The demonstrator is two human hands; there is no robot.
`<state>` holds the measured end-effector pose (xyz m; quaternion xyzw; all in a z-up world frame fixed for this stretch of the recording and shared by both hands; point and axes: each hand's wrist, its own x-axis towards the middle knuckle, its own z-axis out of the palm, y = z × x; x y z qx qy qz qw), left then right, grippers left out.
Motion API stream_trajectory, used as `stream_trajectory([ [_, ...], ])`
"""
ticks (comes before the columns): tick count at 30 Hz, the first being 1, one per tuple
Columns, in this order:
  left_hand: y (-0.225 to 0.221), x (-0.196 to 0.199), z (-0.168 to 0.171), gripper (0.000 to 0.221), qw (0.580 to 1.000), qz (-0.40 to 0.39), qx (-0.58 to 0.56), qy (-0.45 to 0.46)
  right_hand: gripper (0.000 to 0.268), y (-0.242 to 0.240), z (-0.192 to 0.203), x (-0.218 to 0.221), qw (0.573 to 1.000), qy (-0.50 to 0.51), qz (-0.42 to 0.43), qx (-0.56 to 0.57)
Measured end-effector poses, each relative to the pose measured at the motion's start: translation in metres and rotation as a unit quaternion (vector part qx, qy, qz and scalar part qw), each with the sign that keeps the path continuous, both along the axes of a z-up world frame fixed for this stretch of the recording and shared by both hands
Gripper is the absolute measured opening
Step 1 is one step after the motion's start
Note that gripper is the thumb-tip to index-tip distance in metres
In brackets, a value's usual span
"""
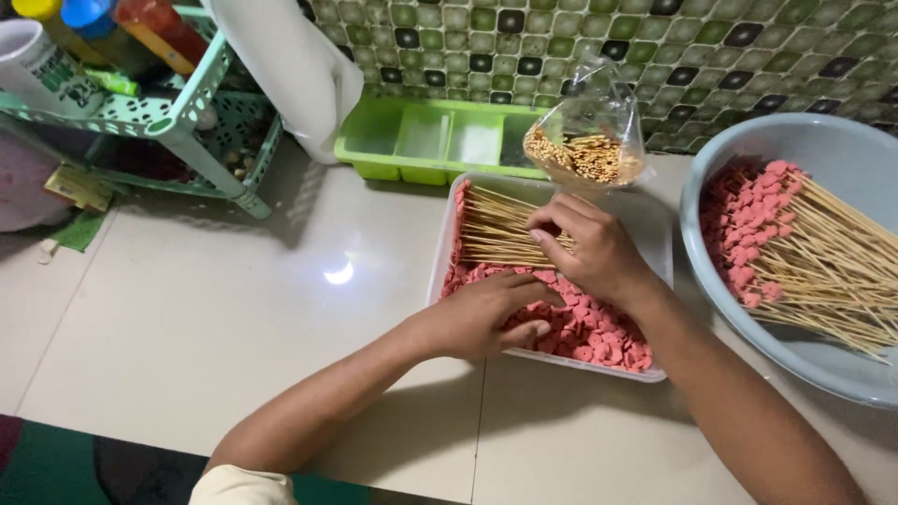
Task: Arranging wooden skewers in a container filled with small pink food items to prepare for skewering.
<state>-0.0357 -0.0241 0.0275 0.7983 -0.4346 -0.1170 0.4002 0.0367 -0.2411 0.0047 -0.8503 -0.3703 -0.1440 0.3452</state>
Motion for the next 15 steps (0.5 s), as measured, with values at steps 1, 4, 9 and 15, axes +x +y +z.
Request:
stream_trajectory([
  [1,0.000,0.004,0.001,0.038,1.000,-0.001,0.005,0.001,0.009,0.000,0.008,-0.002,1.000,0.001,-0.001,0.005],
  [4,0.000,0.011,0.004,0.036,1.000,0.000,0.006,-0.018,0.010,-0.002,0.026,-0.010,0.999,0.028,-0.001,0.032],
  [9,-0.004,0.040,0.008,0.046,0.988,0.067,-0.031,-0.134,0.011,-0.024,0.050,-0.001,0.998,-0.025,-0.040,0.031],
  [15,-0.016,0.075,-0.016,0.049,0.957,0.114,-0.068,-0.257,0.018,-0.039,0.070,0.044,0.988,-0.090,-0.097,-0.083],
])
